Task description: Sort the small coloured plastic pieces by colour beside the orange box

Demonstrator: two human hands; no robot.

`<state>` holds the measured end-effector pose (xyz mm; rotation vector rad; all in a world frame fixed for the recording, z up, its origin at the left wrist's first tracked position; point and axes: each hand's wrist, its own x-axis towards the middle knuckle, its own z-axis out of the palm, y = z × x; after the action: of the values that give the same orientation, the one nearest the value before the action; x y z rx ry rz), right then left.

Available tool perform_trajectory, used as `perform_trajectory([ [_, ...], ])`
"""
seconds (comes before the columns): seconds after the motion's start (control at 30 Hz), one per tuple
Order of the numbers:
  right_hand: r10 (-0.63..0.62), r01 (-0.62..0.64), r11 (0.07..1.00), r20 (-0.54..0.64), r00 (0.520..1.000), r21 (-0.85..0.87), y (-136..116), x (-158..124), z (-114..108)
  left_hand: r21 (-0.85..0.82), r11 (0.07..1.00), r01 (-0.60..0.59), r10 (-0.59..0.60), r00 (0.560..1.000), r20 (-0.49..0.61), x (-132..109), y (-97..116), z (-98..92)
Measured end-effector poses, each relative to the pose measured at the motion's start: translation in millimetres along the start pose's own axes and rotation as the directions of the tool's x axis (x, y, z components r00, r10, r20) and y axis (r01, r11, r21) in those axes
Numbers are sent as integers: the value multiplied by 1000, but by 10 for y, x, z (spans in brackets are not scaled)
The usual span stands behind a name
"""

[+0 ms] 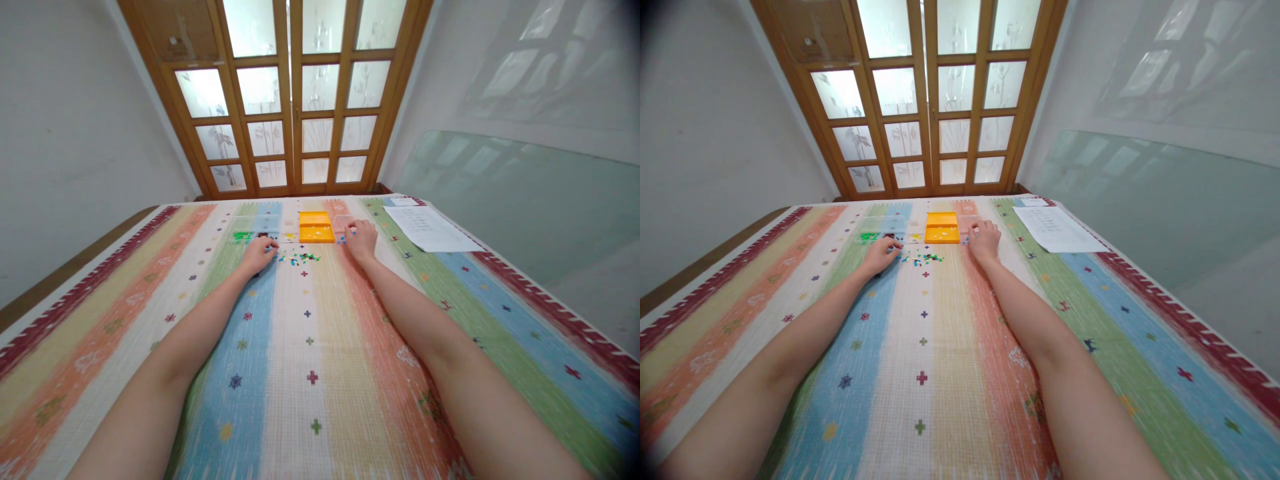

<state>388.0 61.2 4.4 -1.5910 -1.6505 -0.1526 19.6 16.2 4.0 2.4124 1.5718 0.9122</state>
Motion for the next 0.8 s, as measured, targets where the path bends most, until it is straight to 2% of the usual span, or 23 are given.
perform_trajectory([
  [0.17, -158, 159, 986, -11, 987, 51, -172, -91, 91, 38, 992, -123, 117, 985, 129, -18, 56, 17],
  [0.33, -314, 311, 938, -8, 949, 151, -297, -182, 159, 24, 987, -162, 156, 974, 167, -30, 131, 26],
  [0.5, -387, 373, 909, 40, 921, 185, -357, -230, 126, 26, 988, -151, 144, 973, 179, -31, 129, 24],
  [0.8, -428, 408, 889, 60, 902, 210, -425, -246, 96, 13, 990, -139, 135, 974, 182, 1, 127, 52],
])
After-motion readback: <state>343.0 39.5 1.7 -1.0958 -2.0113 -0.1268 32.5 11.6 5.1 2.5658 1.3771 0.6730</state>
